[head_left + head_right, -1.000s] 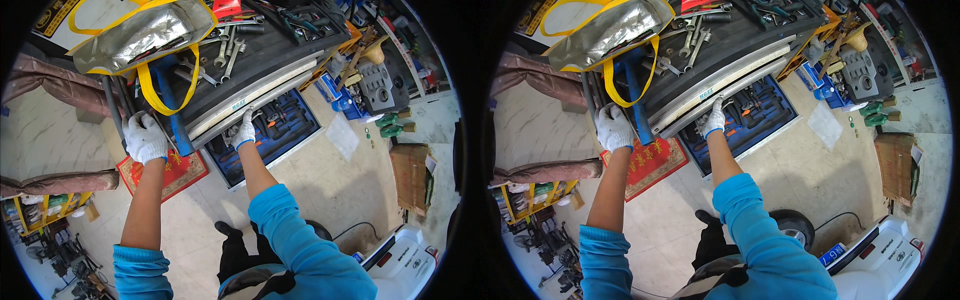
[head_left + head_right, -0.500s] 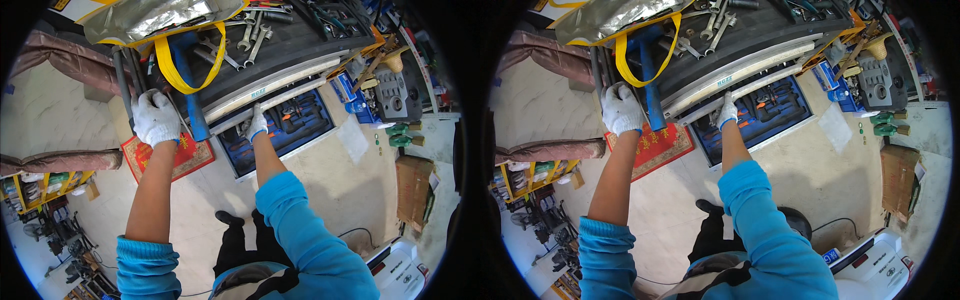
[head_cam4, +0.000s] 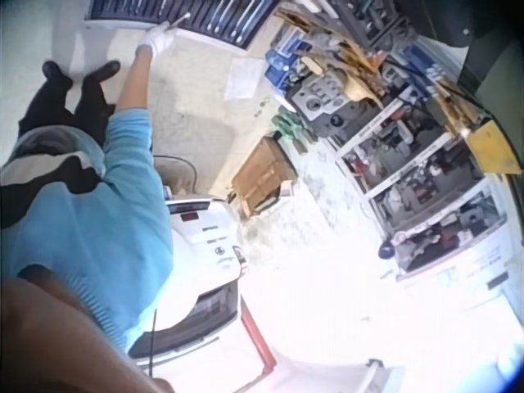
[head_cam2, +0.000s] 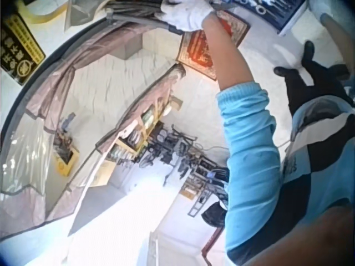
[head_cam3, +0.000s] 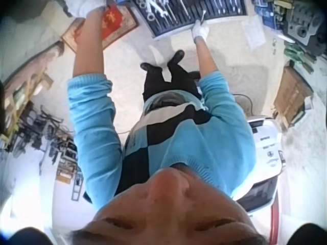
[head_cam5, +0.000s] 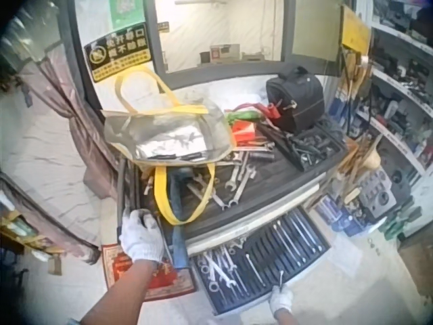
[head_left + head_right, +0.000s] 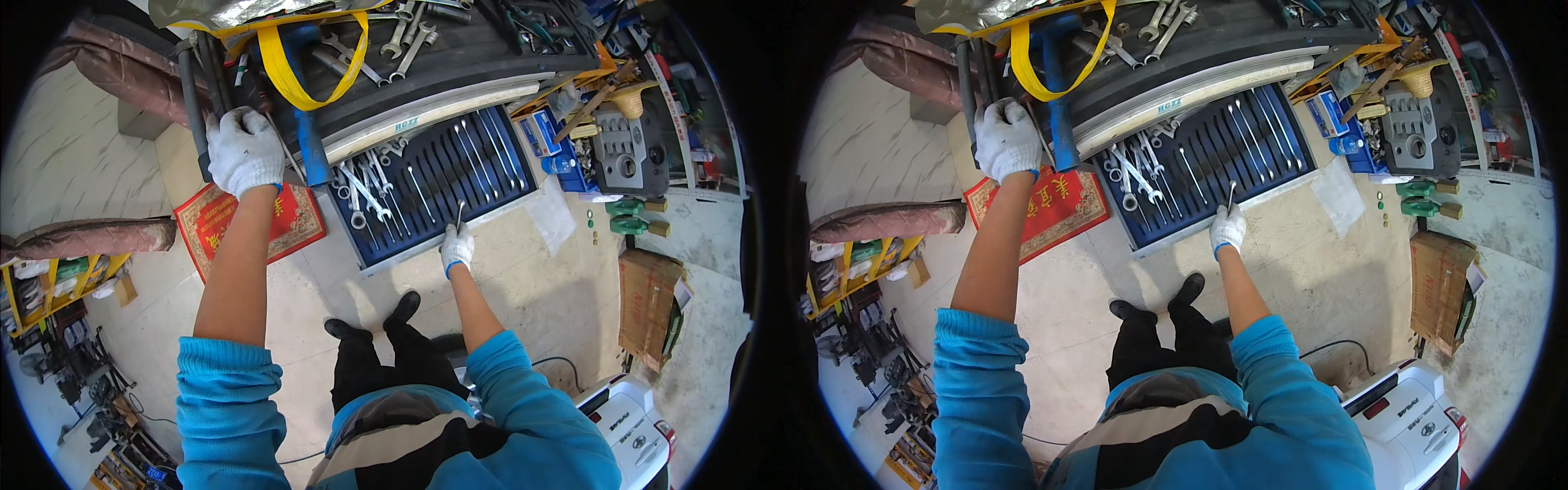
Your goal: The person retrieves a tire, lifts it onto the wheel hub of a raised white car, and secures it by hand-tightening and then using an impact wrench to fasten the lug nuts.
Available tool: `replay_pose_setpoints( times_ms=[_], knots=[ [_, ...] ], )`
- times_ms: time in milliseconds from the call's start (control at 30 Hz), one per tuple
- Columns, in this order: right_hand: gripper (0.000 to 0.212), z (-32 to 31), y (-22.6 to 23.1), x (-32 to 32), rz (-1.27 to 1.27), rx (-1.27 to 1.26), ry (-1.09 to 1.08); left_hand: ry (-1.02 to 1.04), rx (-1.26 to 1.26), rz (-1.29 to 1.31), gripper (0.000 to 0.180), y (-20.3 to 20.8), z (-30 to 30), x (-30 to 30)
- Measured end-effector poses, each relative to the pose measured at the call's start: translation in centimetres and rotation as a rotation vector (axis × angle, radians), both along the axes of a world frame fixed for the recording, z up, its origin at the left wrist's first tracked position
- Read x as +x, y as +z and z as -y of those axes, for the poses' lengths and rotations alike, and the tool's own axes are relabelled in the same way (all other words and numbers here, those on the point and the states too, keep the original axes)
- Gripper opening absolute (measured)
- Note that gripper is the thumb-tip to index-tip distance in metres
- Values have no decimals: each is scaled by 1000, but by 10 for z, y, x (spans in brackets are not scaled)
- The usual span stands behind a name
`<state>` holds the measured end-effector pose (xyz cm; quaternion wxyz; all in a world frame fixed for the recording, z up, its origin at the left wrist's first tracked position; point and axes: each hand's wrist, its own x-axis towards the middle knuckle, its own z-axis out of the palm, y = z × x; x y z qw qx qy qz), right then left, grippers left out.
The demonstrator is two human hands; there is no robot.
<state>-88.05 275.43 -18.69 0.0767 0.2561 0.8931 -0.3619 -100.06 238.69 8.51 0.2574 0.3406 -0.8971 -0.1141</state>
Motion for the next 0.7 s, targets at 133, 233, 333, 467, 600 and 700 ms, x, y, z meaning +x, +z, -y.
replay_pose_setpoints(
  times_ms=[133, 233, 333, 467, 600, 700],
  knots=[
    [32, -12, 8, 23, 105, 32, 73, 0, 17, -6, 26, -4, 3, 3],
    [33, -15, 36, 12, 231, 130, 209, -13, -13, -31, 25, -5, 4, 4],
    [32, -5, 58, -15, 170, 178, 369, -3, -42, -5, 25, -6, 7, 2],
    [30, 18, 55, -58, 11, 219, 501, 4, 8, 1, 24, -7, 9, 2],
    [23, 28, 23, -82, -34, 377, 617, -29, -11, -36, 26, -7, 6, 0],
    [21, 26, 8, -84, -65, 394, 607, -48, -45, -46, 28, -14, 10, -1]
  ],
)
